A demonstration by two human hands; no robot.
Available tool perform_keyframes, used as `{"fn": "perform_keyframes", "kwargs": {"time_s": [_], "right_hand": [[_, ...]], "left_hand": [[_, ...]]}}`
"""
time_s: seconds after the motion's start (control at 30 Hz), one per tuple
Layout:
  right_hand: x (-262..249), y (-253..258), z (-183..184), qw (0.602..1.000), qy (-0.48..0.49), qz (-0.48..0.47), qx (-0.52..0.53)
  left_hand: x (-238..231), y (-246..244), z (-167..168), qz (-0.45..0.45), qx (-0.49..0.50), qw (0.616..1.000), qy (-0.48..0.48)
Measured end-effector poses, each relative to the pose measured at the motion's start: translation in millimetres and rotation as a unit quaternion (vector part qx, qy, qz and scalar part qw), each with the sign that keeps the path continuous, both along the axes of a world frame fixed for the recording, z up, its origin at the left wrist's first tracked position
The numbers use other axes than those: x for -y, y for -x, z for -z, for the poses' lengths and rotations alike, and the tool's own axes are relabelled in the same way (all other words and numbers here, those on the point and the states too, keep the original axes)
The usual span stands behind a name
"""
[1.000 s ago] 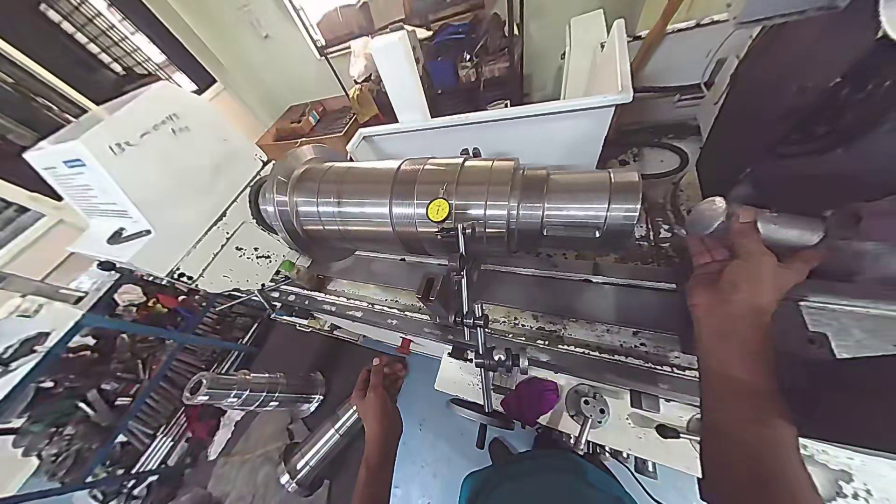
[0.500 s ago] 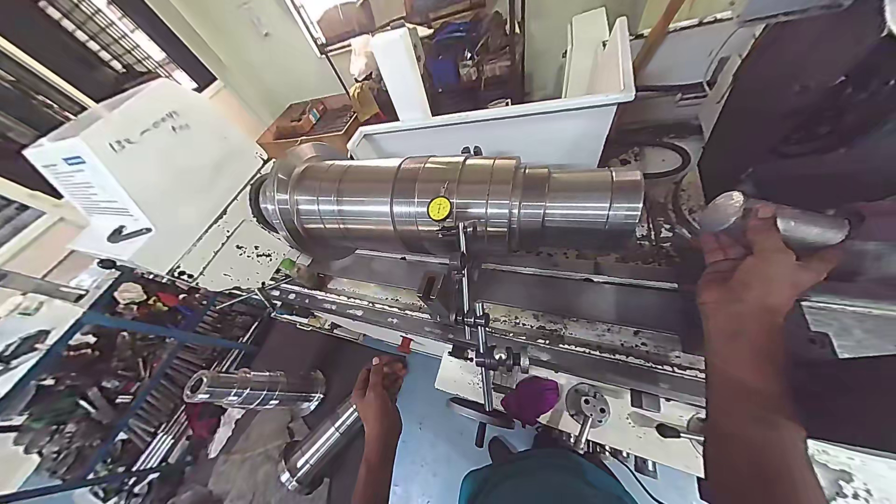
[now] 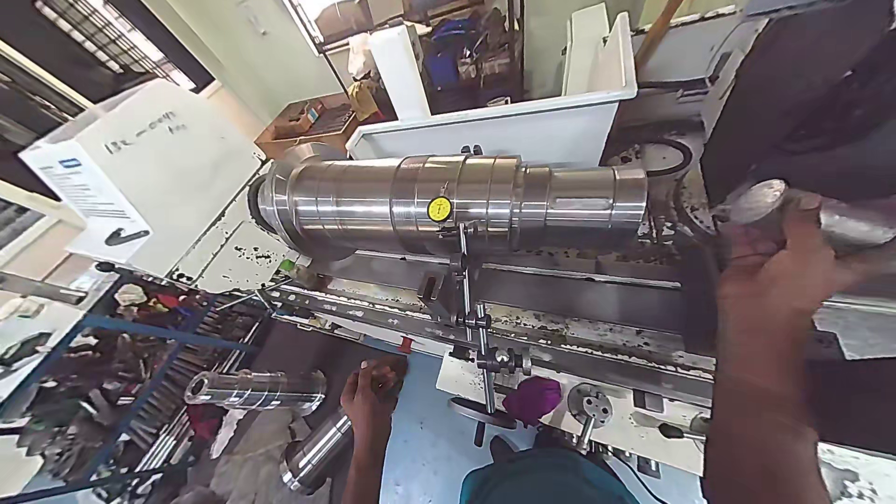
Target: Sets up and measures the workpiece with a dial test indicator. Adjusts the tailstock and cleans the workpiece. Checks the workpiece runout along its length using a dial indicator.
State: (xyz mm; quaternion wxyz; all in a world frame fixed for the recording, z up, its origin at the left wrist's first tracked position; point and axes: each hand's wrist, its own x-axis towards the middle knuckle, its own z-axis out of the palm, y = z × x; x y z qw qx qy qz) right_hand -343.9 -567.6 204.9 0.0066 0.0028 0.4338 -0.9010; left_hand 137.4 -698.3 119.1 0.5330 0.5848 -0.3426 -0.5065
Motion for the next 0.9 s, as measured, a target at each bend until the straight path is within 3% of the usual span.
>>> {"fn": "perform_keyframes", "kwargs": {"time_s": [0.27,0.4,0.57,0.9], "right_hand": [[-4.6,5.7,-0.6,0.999,-0.020,0.041,-0.022],[14.9,-21.5,10.7,0.997,-0.030,0.070,-0.010],[48.9,-36.9,26.9,0.990,-0.075,-0.115,0.020],[46.8,-30.0,15.1,0.997,-0.036,-0.073,0.003]], "left_hand": [[-6.6,-36.1,5.5,-0.055,0.057,0.997,-0.022],[-8.1,-52.7,12.8,-0.073,0.050,0.996,-0.024],[-8.4,-40.6,14.3,-0.044,0.042,0.998,-0.019],[-5.0,-23.3,11.4,-0.021,0.030,0.999,0.005]]}}
